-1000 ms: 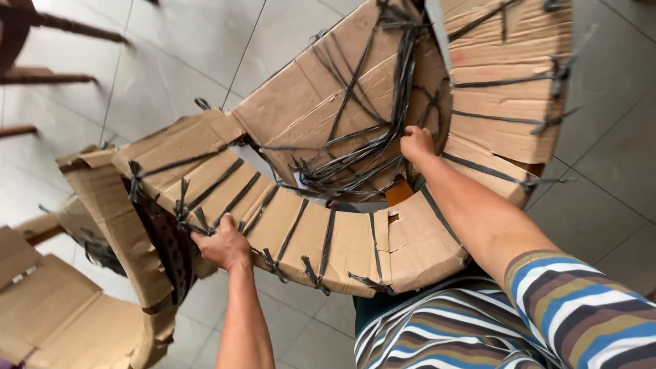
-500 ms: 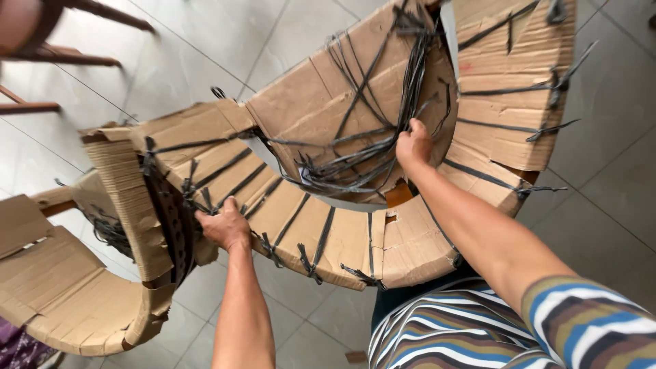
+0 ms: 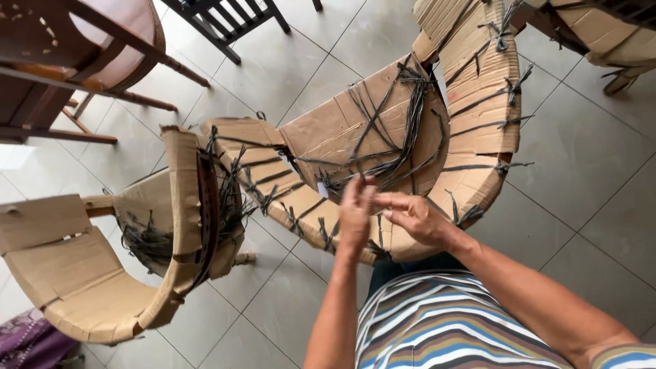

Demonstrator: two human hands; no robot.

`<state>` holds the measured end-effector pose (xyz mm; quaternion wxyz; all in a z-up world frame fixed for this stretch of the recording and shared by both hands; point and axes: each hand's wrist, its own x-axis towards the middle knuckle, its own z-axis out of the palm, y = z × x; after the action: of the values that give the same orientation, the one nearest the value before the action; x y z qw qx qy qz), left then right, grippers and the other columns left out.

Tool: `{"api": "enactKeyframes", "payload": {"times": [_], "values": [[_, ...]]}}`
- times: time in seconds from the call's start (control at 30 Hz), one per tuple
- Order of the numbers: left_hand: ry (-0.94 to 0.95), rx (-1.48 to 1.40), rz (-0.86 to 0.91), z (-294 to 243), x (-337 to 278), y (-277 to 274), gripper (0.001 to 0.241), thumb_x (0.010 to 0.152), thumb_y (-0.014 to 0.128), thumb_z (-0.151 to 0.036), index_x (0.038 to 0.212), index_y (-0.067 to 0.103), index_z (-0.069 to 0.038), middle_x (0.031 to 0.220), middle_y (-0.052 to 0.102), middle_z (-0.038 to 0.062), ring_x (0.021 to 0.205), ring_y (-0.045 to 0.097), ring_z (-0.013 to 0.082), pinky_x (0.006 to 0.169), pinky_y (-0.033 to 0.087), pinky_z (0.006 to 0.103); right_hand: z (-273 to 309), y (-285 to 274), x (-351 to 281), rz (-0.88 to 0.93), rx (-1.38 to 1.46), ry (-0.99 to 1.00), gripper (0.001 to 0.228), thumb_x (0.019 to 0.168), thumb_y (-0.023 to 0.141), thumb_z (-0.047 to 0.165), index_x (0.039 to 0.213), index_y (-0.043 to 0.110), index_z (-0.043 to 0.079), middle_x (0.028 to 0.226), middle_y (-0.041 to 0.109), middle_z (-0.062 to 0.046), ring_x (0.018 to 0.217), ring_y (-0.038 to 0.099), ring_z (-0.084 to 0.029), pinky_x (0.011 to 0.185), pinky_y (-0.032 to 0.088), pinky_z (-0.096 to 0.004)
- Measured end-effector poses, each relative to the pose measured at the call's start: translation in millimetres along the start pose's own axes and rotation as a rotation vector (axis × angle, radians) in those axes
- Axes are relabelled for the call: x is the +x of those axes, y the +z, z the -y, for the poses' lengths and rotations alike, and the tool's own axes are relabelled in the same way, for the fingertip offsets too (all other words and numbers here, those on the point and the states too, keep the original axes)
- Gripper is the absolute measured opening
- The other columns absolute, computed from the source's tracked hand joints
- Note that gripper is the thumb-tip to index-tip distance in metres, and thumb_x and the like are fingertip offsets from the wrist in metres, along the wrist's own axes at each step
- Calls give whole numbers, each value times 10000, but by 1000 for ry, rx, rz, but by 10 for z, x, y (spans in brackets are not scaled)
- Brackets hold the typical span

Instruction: Wrapping cardboard around furniture frames and securing it with plastic ties for protection

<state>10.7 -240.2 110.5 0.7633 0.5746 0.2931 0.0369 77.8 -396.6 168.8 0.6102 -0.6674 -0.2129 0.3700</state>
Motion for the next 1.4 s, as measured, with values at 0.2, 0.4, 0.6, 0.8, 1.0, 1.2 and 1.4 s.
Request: {"api": "enactKeyframes", "payload": {"times": [0.2,0.4,0.6,0.8,1.0,1.2,1.4], "values": [[138,100,-16,-47,-665,81,482,1142,435,-390,795,611,-105,982,777,97,930,758,203,828,602,398,139,511,-448,-15,330,120,340,922,697,40,1242,585,10,1126,734,-118,1043,645,-154,944,556,-440],[49,-67,-321,-19,-912,-1035,493,1048,491,-376,766,781,-94,783,728,54,749,719,128,831,596,296,28,516,-864,123,74,215,260,1030,593,247,979,759,54,577,546,5,520,533,-73,472,411,-206],[113,-317,-683,-172,-1176,-2016,489,1110,486,-405,775,664,-98,697,682,119,647,737,230,742,654,346,-175,-131,-1383,-22,-217,226,275,1019,609,244,849,759,89,562,487,-6,607,467,-119,573,417,-300],[89,-319,-689,-470,-1259,-1941,399,1066,503,-386,832,626,-87,749,632,72,688,665,228,701,575,313,-560,-730,-2018,-309,-374,567,370,1048,565,358,783,648,113,606,308,16,555,282,-134,525,253,-320],[106,-314,-592,-513,-1095,-1608,349,1074,512,-354,882,645,-96,785,677,72,745,675,211,737,604,323,-1050,-1080,-2712,-668,-433,615,409,1092,572,421,908,684,74,627,470,-62,595,422,-179,575,344,-339],[88,-230,-446,-498,-918,-1252,292,1052,572,-298,991,726,-57,796,714,55,774,693,165,723,604,293,-1616,-1286,-3192,-941,-472,615,424,1214,566,431,1006,691,84,654,547,-73,604,505,-183,591,386,-369],[106,-152,-468,-570,-829,-1183,322,990,657,-314,962,776,-17,917,766,66,671,633,87,643,568,204,-2040,-1362,-3528,-1068,-520,640,461,1278,551,431,1005,680,83,655,576,-70,592,504,-185,550,381,-383]]}}
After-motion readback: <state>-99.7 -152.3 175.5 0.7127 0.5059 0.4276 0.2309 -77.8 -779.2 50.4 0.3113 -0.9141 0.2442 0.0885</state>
